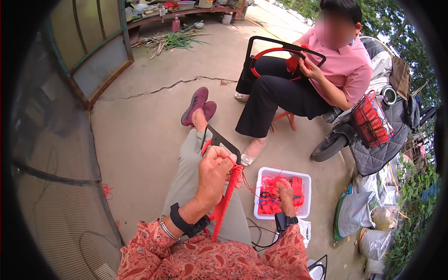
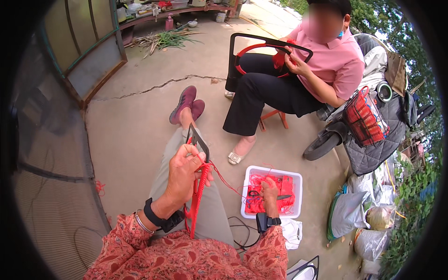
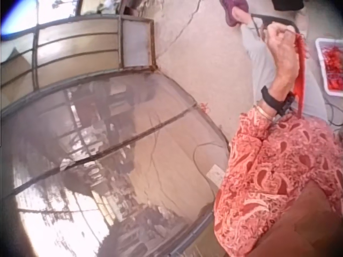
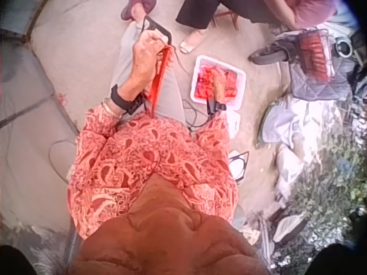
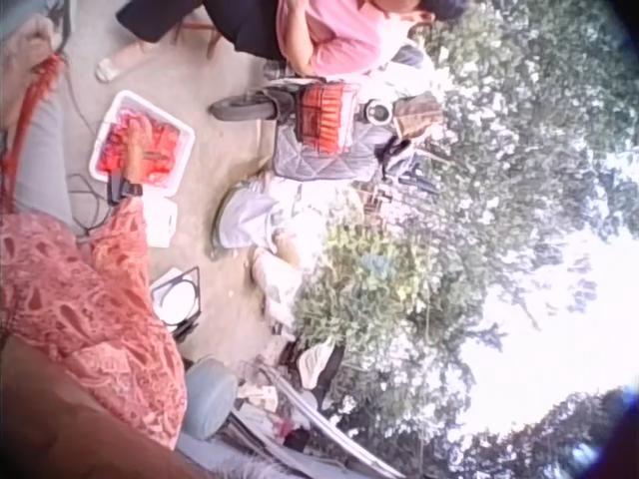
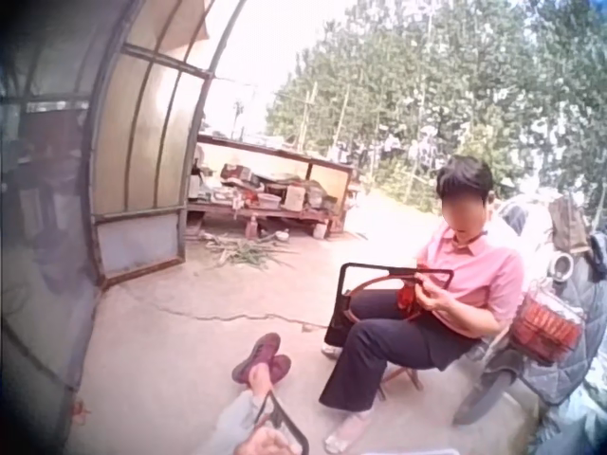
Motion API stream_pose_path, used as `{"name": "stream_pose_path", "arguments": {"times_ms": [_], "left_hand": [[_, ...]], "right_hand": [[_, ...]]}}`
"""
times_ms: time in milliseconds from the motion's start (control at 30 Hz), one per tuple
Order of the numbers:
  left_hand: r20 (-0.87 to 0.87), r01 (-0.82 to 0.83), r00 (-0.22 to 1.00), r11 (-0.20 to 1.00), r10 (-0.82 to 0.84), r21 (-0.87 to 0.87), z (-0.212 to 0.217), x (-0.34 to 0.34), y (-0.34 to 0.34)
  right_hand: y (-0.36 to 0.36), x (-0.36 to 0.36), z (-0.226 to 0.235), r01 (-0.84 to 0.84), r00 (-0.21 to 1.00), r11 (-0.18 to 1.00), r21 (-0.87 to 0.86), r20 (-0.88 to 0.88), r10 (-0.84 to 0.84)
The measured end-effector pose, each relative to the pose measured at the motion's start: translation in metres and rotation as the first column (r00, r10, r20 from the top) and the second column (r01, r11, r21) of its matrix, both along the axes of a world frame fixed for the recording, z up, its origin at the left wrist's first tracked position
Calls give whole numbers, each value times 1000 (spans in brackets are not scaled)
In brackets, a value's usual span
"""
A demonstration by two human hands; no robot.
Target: The person is weaving or knotting red cord onto a black frame to create a circular net or craft item.
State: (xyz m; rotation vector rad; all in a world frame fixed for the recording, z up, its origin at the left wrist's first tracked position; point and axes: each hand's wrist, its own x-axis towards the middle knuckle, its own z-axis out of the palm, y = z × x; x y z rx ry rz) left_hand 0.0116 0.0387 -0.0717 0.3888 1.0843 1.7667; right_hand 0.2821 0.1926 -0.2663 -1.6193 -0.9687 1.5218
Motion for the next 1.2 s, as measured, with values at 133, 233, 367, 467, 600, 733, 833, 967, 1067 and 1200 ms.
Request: {"name": "stream_pose_path", "arguments": {"times_ms": [133,233,367,467,600,733,833,967,1067,1200], "left_hand": [[-40,-15,999,1000,15,2,-1,-2,-2],[-71,-8,997,999,11,34,1,0,1],[-89,-36,995,997,43,73,-5,-6,-1],[-44,-5,999,999,6,32,5,-6,-4],[-24,34,999,998,-33,50,7,-5,-5],[-10,31,999,996,-30,80,0,-6,-5],[61,23,998,996,-29,92,-1,-9,-10],[202,71,976,994,-87,86,-3,-11,-12],[178,77,979,991,-96,114,-5,-11,-13],[46,-19,999,993,14,114,-13,-13,-10]], "right_hand": [[-26,-83,115,-417,740,893,167,-508,441],[-51,-120,184,-517,612,800,306,-521,595],[-74,-147,208,-642,662,642,418,-119,740],[-48,-121,189,-548,681,754,361,-331,654],[8,-57,104,-471,881,713,520,239,408],[-10,-56,97,-599,753,534,596,647,122],[-43,-91,149,-563,827,804,190,145,544],[-56,-120,169,-494,823,839,229,-186,536],[-56,-126,162,-539,808,814,219,-139,572],[-58,-128,168,-561,809,800,211,-64,585]]}}
